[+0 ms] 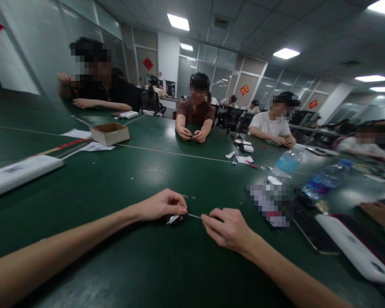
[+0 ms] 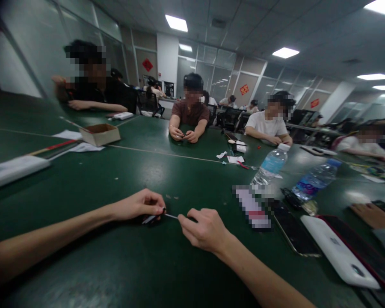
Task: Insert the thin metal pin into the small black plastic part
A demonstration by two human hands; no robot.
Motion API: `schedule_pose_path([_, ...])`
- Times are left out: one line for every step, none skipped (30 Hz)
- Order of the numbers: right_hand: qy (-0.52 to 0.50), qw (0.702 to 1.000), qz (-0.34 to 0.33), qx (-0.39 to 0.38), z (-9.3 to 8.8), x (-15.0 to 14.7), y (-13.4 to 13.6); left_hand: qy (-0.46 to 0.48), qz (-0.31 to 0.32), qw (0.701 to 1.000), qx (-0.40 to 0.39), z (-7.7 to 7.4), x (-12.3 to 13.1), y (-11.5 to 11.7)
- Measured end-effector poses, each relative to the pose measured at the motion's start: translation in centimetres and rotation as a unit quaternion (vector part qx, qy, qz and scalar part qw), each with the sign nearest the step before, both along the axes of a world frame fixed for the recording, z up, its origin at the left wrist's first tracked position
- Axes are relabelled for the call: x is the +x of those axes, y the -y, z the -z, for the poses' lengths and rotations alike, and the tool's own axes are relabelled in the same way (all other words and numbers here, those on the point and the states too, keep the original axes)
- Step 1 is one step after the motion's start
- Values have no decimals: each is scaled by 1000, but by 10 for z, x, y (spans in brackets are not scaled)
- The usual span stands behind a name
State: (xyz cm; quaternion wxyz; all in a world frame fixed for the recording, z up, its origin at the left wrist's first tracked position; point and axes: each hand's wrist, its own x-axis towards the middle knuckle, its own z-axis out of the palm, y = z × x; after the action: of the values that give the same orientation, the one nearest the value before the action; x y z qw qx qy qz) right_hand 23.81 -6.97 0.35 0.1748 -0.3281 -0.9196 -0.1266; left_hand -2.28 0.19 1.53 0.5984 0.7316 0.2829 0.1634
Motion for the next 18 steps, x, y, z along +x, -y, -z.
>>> schedule_pose_path([3, 1000, -5, 0, 0, 0, 0, -4, 9, 1000, 0, 0, -1, 0])
schedule_pose_path([5, 1000, -9, 0, -1, 0, 0, -8, 16, 1000, 2, -1, -1, 0])
schedule_pose_path([8, 1000, -14, -1, -1, 0, 0, -11, 21, 1000, 6, -1, -1, 0])
schedule_pose_path([13, 1000, -21, -1, -2, -1, 0, -14, 26, 1000, 8, -2, 0, 1])
schedule_pose_path([20, 999, -30, 0, -3, -3, 0, -15, 28, 999, 11, -2, 1, 1])
schedule_pose_path([29, 999, -42, 3, -4, -5, 0, -16, 31, 999, 15, -3, 2, 2])
schedule_pose_path([38, 998, -54, 6, -5, -7, 0, -16, 34, 999, 18, -3, 3, 3])
schedule_pose_path([45, 997, -65, 8, -5, -10, 1, -14, 36, 999, 20, -4, 5, 3])
schedule_pose_path([48, 996, -73, 9, -6, -12, 1, -9, 37, 999, 22, -4, 6, 4])
schedule_pose_path([45, 996, -77, 8, -6, -14, 1, -2, 34, 999, 22, -4, 7, 4])
schedule_pose_path([38, 996, -77, 4, -6, -15, 1, 8, 28, 999, 16, -4, 7, 4])
schedule_pose_path([26, 997, -72, -2, -6, -16, 1, 19, 17, 1000, 5, -3, 8, 4])
schedule_pose_path([11, 998, -65, -10, -6, -16, 1, 32, 2, 999, -8, -3, 8, 3])
schedule_pose_path([-9, 998, -54, -19, -5, -16, 0, 47, -17, 998, -26, -2, 8, 3])
schedule_pose_path([-34, 998, -40, -29, -5, -16, 0, 63, -37, 996, -46, -1, 8, 3])
schedule_pose_path([-63, 997, -25, -41, -4, -16, -1, 82, -57, 993, -68, 0, 8, 2])
schedule_pose_path([-92, 994, -9, -54, -3, -15, -2, 104, -76, 988, -90, 1, 8, 2])
schedule_pose_path([-119, 991, 6, -67, -3, -15, -3, 126, -91, 982, -111, 2, 8, 2])
